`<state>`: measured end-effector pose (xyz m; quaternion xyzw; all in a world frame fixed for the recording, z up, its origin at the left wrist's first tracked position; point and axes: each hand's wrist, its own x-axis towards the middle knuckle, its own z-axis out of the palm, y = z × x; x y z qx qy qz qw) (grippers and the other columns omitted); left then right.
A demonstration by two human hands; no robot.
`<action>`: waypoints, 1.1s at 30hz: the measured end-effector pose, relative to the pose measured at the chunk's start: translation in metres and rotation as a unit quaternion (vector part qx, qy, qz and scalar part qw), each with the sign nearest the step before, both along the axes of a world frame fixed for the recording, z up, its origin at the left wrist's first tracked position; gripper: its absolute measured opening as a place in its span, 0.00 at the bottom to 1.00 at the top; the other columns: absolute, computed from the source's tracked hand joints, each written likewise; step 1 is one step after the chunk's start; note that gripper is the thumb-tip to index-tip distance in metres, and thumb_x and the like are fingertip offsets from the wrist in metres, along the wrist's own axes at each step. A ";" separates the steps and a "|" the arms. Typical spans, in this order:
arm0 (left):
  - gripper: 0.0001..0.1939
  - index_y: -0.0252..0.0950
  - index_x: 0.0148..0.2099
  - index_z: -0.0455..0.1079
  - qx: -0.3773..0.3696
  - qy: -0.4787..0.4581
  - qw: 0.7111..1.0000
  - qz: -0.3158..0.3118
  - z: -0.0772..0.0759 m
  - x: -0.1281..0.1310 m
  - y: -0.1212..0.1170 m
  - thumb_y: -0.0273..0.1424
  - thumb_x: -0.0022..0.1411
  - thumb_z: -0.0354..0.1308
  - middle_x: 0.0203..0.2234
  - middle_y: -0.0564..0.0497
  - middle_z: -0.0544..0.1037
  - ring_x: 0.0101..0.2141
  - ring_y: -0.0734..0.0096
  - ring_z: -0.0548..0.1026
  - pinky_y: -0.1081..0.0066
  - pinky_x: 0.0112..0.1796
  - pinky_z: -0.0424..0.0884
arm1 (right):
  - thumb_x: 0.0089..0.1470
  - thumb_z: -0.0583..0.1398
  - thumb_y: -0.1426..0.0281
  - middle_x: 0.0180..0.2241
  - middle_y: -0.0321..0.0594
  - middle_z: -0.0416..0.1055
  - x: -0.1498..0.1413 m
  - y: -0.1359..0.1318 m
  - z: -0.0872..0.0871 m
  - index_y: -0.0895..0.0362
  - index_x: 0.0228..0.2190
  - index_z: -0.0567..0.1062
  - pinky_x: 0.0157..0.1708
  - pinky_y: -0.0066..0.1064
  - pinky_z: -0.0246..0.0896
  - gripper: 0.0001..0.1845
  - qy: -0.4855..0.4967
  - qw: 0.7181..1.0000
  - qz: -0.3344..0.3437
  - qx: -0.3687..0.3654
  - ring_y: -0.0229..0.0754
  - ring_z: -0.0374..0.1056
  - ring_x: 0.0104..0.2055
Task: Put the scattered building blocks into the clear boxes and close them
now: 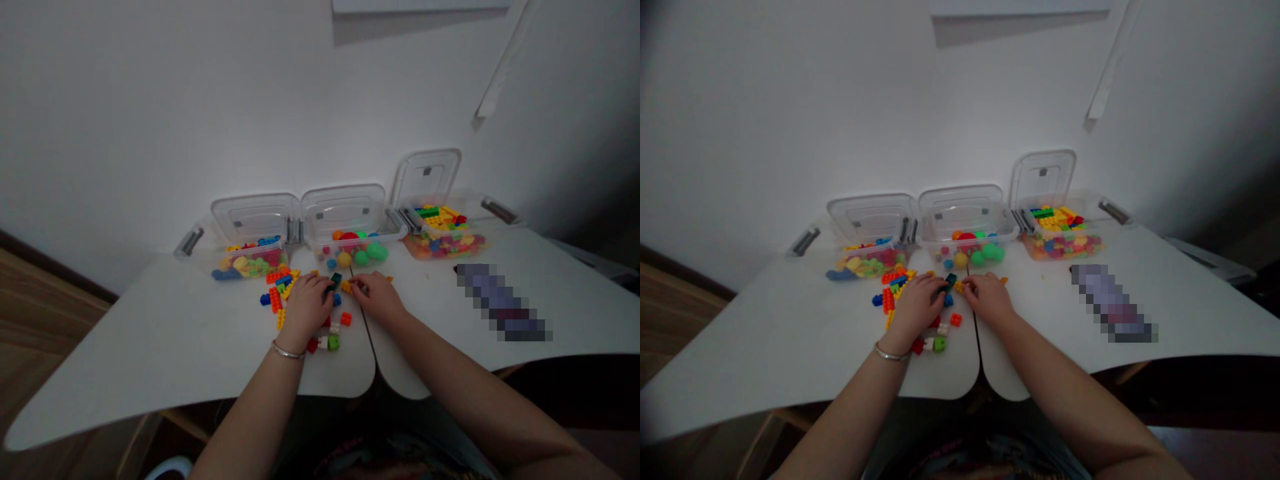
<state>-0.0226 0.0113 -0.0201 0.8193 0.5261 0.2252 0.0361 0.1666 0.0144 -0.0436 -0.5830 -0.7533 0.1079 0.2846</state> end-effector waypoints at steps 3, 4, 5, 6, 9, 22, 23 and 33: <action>0.12 0.39 0.46 0.76 0.011 -0.009 1.000 -0.002 -0.001 0.000 0.000 0.29 0.61 0.55 0.47 0.48 0.79 0.52 0.59 0.71 0.55 0.58 0.63 | 0.60 0.55 0.68 0.35 0.44 0.77 -0.001 -0.001 0.002 0.57 0.38 0.79 0.43 0.38 0.61 0.13 -0.059 0.998 -0.025 0.006 0.48 0.67 0.41; 0.12 0.39 0.45 0.76 0.015 -0.012 1.000 -0.001 -0.002 0.000 0.000 0.29 0.61 0.55 0.47 0.48 0.79 0.52 0.59 0.72 0.56 0.58 0.63 | 0.61 0.54 0.68 0.36 0.45 0.76 -0.002 -0.001 0.002 0.57 0.38 0.79 0.44 0.39 0.60 0.14 -0.073 0.997 -0.030 0.015 0.49 0.67 0.42; 0.11 0.39 0.44 0.76 0.018 -0.013 1.000 0.001 -0.002 0.000 0.001 0.29 0.61 0.55 0.47 0.48 0.79 0.51 0.60 0.72 0.56 0.57 0.64 | 0.62 0.53 0.67 0.37 0.46 0.76 -0.002 -0.002 0.003 0.57 0.38 0.79 0.44 0.39 0.60 0.14 -0.078 0.996 -0.032 0.027 0.49 0.67 0.42; 0.11 0.39 0.43 0.76 0.021 -0.015 1.000 0.003 -0.002 0.000 0.001 0.29 0.61 0.55 0.47 0.47 0.79 0.51 0.60 0.73 0.56 0.57 0.64 | 0.62 0.53 0.67 0.38 0.46 0.76 -0.003 -0.003 0.003 0.57 0.39 0.79 0.45 0.39 0.60 0.15 -0.078 0.996 -0.029 0.041 0.48 0.66 0.43; 0.10 0.37 0.43 0.75 0.027 -0.016 0.999 0.009 -0.003 0.000 0.001 0.28 0.61 0.54 0.46 0.47 0.79 0.50 0.60 0.73 0.57 0.56 0.65 | 0.61 0.56 0.64 0.42 0.45 0.75 -0.005 -0.006 0.003 0.56 0.45 0.77 0.49 0.40 0.60 0.15 -0.067 0.994 0.022 0.079 0.48 0.66 0.46; 0.12 0.38 0.45 0.76 0.015 -0.008 1.000 0.000 0.002 0.000 0.000 0.28 0.61 0.54 0.44 0.47 0.80 0.50 0.59 0.73 0.56 0.56 0.65 | 0.56 0.57 0.76 0.44 0.46 0.74 -0.001 -0.006 -0.002 0.55 0.50 0.75 0.51 0.43 0.62 0.20 -0.039 0.997 0.048 0.040 0.48 0.67 0.47; 0.12 0.38 0.45 0.76 0.012 -0.005 1.000 0.000 0.002 0.000 0.000 0.28 0.61 0.54 0.44 0.47 0.80 0.50 0.59 0.72 0.56 0.56 0.65 | 0.55 0.57 0.76 0.45 0.46 0.74 -0.001 -0.005 -0.003 0.56 0.52 0.73 0.52 0.43 0.62 0.23 -0.026 0.998 0.044 0.036 0.48 0.67 0.48; 0.13 0.38 0.47 0.76 -0.001 0.006 1.000 0.013 0.001 -0.001 0.000 0.30 0.61 0.55 0.43 0.46 0.80 0.51 0.57 0.72 0.56 0.56 0.65 | 0.53 0.58 0.66 0.42 0.45 0.74 0.050 0.006 0.031 0.56 0.45 0.71 0.33 0.33 0.67 0.16 0.180 0.964 -0.061 0.186 0.40 0.67 0.33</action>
